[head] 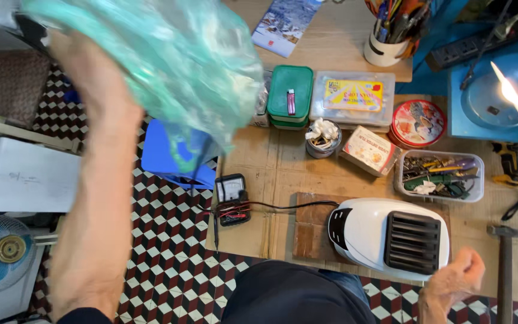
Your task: The person unpacks a white portable heater from a plastic bag and places it on a workbench. They then use a screwdriver to remove screws from the heater's casing, wipe the surface with a cloth, and continue disassembling the unit.
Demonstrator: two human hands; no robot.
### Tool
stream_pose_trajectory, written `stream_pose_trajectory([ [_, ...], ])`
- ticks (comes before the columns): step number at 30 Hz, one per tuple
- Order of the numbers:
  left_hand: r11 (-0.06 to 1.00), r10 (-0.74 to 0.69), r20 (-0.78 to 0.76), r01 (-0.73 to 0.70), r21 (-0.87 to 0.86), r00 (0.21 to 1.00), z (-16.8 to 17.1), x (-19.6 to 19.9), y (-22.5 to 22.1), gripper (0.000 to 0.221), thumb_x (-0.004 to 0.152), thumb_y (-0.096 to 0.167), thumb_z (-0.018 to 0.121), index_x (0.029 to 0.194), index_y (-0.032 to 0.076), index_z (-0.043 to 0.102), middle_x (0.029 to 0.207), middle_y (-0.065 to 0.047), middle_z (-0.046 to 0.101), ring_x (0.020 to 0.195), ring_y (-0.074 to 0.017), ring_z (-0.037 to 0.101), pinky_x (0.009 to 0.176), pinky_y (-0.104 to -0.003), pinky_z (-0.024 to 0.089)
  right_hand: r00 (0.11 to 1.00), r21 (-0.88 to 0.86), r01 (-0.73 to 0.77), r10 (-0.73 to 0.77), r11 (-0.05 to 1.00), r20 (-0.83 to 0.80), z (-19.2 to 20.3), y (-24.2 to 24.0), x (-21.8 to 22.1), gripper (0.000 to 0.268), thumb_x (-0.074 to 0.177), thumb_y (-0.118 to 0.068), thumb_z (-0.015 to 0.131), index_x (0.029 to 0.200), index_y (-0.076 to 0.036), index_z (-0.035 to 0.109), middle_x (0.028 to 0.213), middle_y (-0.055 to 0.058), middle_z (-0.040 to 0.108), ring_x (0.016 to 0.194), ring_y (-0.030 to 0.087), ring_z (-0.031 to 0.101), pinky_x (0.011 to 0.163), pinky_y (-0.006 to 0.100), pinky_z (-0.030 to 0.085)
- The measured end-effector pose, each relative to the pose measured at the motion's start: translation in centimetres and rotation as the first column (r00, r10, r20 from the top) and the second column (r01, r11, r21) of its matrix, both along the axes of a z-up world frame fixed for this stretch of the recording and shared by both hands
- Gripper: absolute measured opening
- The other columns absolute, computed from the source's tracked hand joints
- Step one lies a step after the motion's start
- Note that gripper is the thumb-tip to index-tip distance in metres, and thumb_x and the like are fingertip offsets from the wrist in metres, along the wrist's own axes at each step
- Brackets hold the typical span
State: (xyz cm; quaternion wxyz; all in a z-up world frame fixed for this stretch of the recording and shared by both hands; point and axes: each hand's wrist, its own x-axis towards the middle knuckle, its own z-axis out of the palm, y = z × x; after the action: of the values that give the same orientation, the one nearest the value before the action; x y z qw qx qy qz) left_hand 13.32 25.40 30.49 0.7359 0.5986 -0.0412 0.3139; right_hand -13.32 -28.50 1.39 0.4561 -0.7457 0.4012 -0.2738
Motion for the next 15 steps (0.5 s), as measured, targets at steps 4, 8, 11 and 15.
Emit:
stream_pose_trajectory([
  [4,0.987,-0.101,-0.04,0.095,-0.129,0.994,-1.2,-1.5,-8.3,0.032,0.111,0.027,0.045,0.128,-0.001,0.051,0.095,-0.011,0.057,0.068,-0.0147,0.05,0.052,-0.029,0.04,0.705,0.409,-0.667,0.705,0.623,0.078,7.3,11.7,7.3,0.049,0.098,-0.033,0.058,0.135,0.0,0.064,0.094,0.016,0.077,0.09,0.022,0.071,0.083,0.034,0.055],
  [8,0.933,-0.124,-0.04,0.103,-0.344,0.992,-0.1,-2.7,-11.5,0.028,0.108,0.031,0.049,0.113,0.004,0.051,0.083,-0.003,0.052,0.064,-0.0102,0.05,0.048,-0.026,0.039,0.376,0.601,-0.76,0.921,0.247,0.097,11.0,25.1,13.1,0.084,0.086,-0.034,0.072,0.153,-0.005,0.029,0.124,0.016,0.062,0.086,0.026,0.076,0.076,0.039,0.061],
  [11,0.97,0.053,-0.11,-0.077,-0.231,0.993,0.4,-2.7,-9.5,0.042,0.106,0.041,0.049,0.12,0.001,0.052,0.093,-0.004,0.061,0.075,-0.0113,0.062,0.056,-0.027,0.051,0.411,0.604,-0.788,0.83,0.117,0.376,13.1,27.2,13.4,0.075,0.092,-0.032,0.068,0.15,0.002,0.037,0.142,0.015,0.057,0.091,0.028,0.072,0.077,0.041,0.058],
  [15,0.932,0.041,0.064,-0.061,0.358,0.997,-3.6,-5.5,-7.7,0.053,0.119,0.045,0.05,0.14,-0.004,0.047,0.118,-0.014,0.067,0.11,-0.0241,0.07,0.095,-0.041,0.061,0.493,0.599,-0.797,0.488,-0.079,0.72,14.5,24.3,12.8,0.067,0.097,-0.032,0.067,0.146,0.004,0.039,0.122,0.03,0.058,0.099,0.033,0.071,0.085,0.046,0.056],
])
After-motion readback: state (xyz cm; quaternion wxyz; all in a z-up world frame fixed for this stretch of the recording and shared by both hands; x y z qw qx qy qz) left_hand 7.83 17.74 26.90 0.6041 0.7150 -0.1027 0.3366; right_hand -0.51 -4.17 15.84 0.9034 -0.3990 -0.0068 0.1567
